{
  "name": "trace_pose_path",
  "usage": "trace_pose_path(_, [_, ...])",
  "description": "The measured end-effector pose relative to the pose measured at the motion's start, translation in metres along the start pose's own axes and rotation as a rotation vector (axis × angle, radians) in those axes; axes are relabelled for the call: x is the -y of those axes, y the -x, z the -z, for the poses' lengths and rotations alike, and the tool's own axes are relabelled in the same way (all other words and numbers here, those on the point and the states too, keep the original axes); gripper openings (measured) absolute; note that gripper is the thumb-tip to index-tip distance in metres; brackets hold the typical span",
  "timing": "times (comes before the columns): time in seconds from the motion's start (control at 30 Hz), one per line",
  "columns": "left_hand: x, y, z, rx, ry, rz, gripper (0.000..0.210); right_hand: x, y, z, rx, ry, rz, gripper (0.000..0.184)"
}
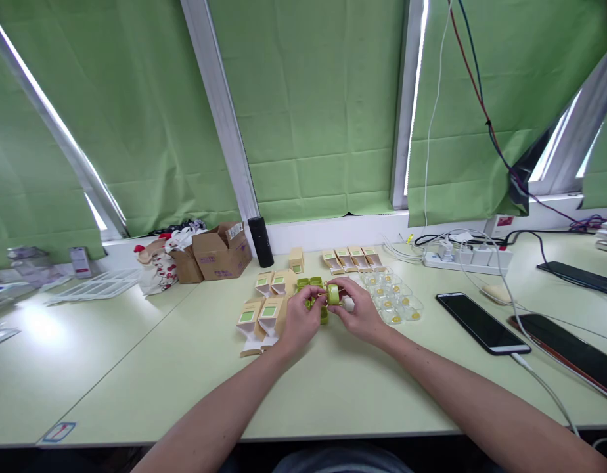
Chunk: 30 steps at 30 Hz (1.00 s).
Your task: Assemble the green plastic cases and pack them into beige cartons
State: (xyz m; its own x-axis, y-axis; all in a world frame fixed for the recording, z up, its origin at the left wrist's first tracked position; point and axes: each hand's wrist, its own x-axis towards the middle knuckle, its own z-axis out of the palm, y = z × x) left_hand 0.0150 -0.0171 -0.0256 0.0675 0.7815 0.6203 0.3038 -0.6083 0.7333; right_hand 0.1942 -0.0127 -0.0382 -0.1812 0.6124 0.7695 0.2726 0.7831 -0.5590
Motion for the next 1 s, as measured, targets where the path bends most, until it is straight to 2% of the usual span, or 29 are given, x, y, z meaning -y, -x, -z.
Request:
trace_pose_path(0.23, [0.0035,-0.0001,-0.0006,-0.003,0.015,0.031,0.011,-0.0015,0.0007,0.0003,0.017,0.001,0.019,0.041])
trace_pose_path(0.5, [0.0031,-0.0011,-0.0010,-0.024,0.035,0.047,0.013,-0.0003,-0.0007,0.0009,0.026,-0.039,-0.032,0.043])
trace_pose_path(0.67, [0.0011,0.0005,-0.0006,-0.037,-0.002,0.002,0.019,0.0043,-0.0014,-0.0012,0.024,-0.178,-0.131,0.047])
trace_pose_path(0.8, [0.0003,0.0016,0.0010,-0.023,-0.036,-0.019,0.021,0.0043,-0.0023,-0.0013,0.023,-0.277,-0.146,0.041])
trace_pose_path(0.9, [-0.0012,0.0015,0.0031,-0.010,-0.063,-0.047,0.025,0.0030,-0.0039,0.0001,0.012,-0.243,-0.126,0.037])
trace_pose_path(1.0, [-0.0022,0.0005,0.0053,-0.004,-0.088,-0.071,0.029,0.0012,-0.0050,0.0014,-0.002,-0.166,-0.106,0.043])
